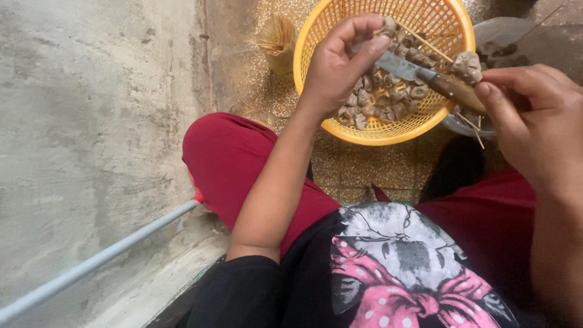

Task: The person sits on the floor and threads small pieces of meat from a yellow basket onto wooden skewers. They use a knife to help push the meat onto the skewers and place the finished skewers into a nearby container.

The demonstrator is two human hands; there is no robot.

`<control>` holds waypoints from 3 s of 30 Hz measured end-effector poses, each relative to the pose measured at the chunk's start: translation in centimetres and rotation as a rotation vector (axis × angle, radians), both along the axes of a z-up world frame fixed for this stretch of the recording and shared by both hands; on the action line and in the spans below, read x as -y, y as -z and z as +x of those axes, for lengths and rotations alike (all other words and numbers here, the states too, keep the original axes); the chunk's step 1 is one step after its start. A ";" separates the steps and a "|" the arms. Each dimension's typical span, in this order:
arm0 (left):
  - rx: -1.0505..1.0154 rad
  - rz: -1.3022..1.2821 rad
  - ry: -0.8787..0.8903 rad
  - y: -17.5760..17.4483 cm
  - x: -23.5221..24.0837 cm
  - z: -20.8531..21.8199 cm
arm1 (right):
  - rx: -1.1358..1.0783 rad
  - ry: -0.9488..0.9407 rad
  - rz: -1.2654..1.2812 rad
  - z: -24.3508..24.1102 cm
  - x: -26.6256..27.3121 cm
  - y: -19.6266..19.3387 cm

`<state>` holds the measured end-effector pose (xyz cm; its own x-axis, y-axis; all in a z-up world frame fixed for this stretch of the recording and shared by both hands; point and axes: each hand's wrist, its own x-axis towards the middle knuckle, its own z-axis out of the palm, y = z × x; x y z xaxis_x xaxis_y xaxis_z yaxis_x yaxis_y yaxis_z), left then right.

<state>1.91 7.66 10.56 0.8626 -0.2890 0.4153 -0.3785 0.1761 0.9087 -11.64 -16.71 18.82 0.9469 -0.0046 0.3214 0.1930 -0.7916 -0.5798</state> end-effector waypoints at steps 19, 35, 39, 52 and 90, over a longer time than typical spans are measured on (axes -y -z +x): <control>-0.758 -0.661 0.767 -1.3 -0.9 -0.4 | -0.076 -0.088 0.085 -0.1 -0.1 -0.3; -0.797 -0.682 1.017 -3.7 -2.0 -1.6 | -0.054 -0.170 0.133 -0.3 -0.4 -0.6; -0.768 -0.579 0.936 -3.3 -1.9 -1.6 | -0.029 -0.169 0.103 -0.5 -0.1 -0.3; -0.699 -0.398 0.513 -1.0 -0.7 -0.7 | -0.050 -0.084 0.085 -0.6 1.3 1.5; -0.579 0.111 0.338 3.4 2.4 0.6 | -0.180 0.071 0.131 -0.2 -2.1 -0.1</control>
